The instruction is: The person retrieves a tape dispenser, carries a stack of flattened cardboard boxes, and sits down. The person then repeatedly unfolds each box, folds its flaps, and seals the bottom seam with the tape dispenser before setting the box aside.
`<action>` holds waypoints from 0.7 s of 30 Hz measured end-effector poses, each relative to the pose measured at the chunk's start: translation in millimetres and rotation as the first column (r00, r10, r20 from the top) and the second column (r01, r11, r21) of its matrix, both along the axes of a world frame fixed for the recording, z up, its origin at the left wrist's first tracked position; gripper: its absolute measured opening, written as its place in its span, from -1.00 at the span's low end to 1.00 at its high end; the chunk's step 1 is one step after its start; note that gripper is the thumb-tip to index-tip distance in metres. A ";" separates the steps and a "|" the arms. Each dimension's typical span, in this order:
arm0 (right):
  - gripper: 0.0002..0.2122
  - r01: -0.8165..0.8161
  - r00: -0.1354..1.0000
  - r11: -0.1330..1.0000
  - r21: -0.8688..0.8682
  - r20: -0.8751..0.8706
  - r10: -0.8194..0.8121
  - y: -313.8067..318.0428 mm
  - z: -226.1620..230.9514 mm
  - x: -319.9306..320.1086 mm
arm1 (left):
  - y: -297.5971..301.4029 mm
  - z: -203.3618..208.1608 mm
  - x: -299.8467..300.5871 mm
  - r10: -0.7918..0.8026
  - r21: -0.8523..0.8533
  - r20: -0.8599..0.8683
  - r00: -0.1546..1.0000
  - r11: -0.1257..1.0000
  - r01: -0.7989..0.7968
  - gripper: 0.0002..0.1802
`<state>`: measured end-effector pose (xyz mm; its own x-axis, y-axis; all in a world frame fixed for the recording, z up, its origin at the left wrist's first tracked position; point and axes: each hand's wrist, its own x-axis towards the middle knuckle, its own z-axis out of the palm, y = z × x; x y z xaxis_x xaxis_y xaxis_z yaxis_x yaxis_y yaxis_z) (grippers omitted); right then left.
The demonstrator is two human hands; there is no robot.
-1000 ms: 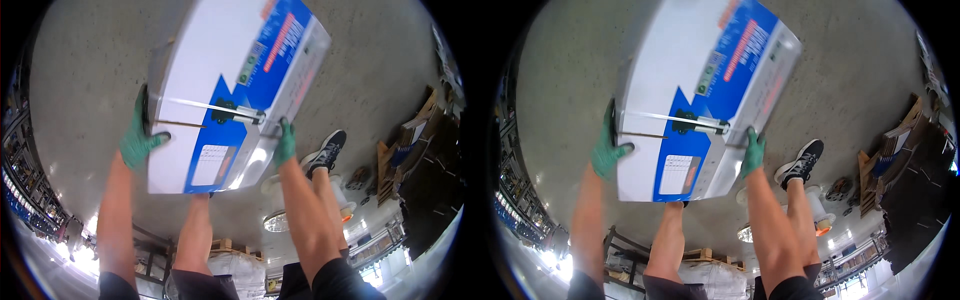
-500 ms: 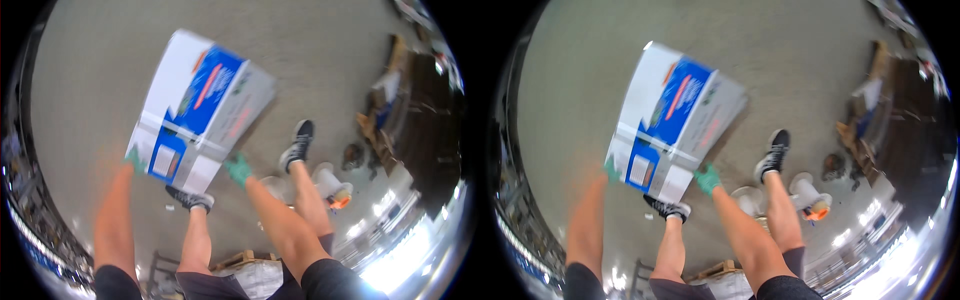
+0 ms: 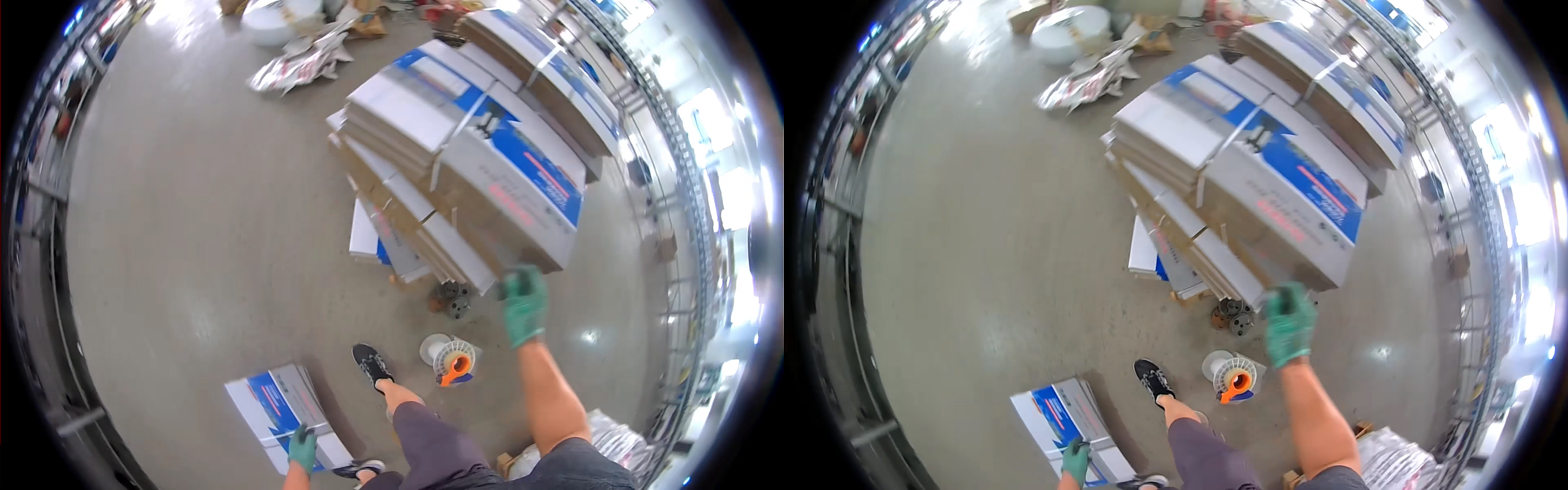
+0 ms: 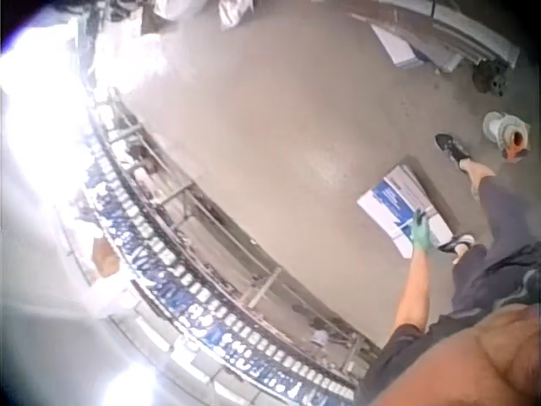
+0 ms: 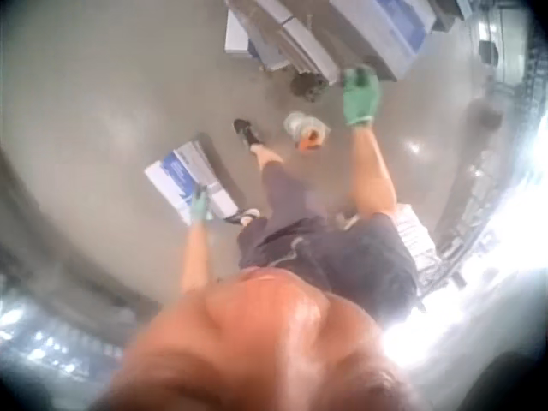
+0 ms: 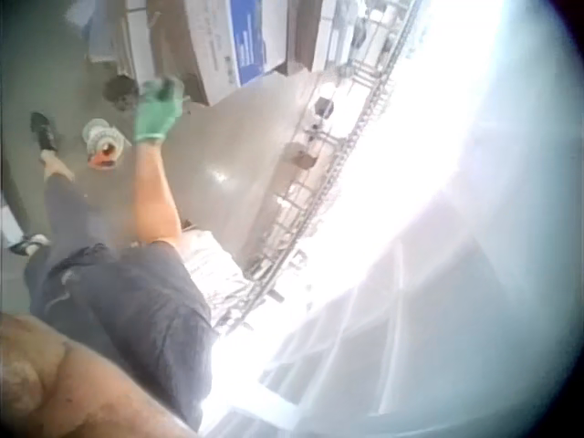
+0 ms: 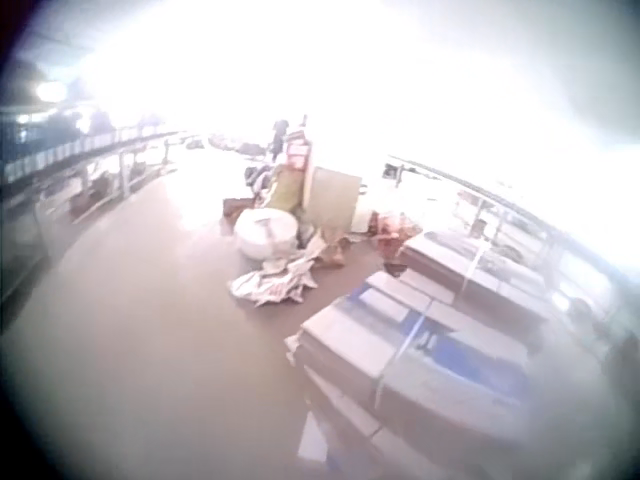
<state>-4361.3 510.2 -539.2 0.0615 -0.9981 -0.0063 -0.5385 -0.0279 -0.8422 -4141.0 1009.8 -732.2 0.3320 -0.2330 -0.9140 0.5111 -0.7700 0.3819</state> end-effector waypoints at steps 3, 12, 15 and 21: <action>-0.73 0.245 0.968 0.913 -0.325 0.025 -0.250 -97.2 28.8 -66.4 | -137.9 29.6 61.0 0.073 -0.249 0.059 0.996 0.967 -0.056 -0.41; -0.36 0.228 0.899 0.813 0.536 0.206 -0.387 -179.2 -38.9 -121.0 | -594.3 152.8 67.9 -0.211 -0.547 -0.042 0.977 0.823 0.154 0.16; -0.44 0.227 0.890 0.789 0.571 0.207 -0.406 -176.6 -34.1 -130.1 | -626.4 154.2 13.0 -0.053 -0.564 -0.130 0.990 0.825 -0.030 0.31; -0.57 0.054 0.913 0.765 0.642 0.278 -0.298 -71.0 -15.3 -59.4 | -608.0 142.2 51.8 0.089 -0.638 -0.092 0.992 0.759 -0.127 0.28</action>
<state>-4420.7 439.2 -554.5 0.0044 -0.7781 -0.6282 -0.1529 0.6203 -0.7693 -4089.2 401.8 -590.0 0.3468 -0.7369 -0.5802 0.6097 -0.2929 0.7366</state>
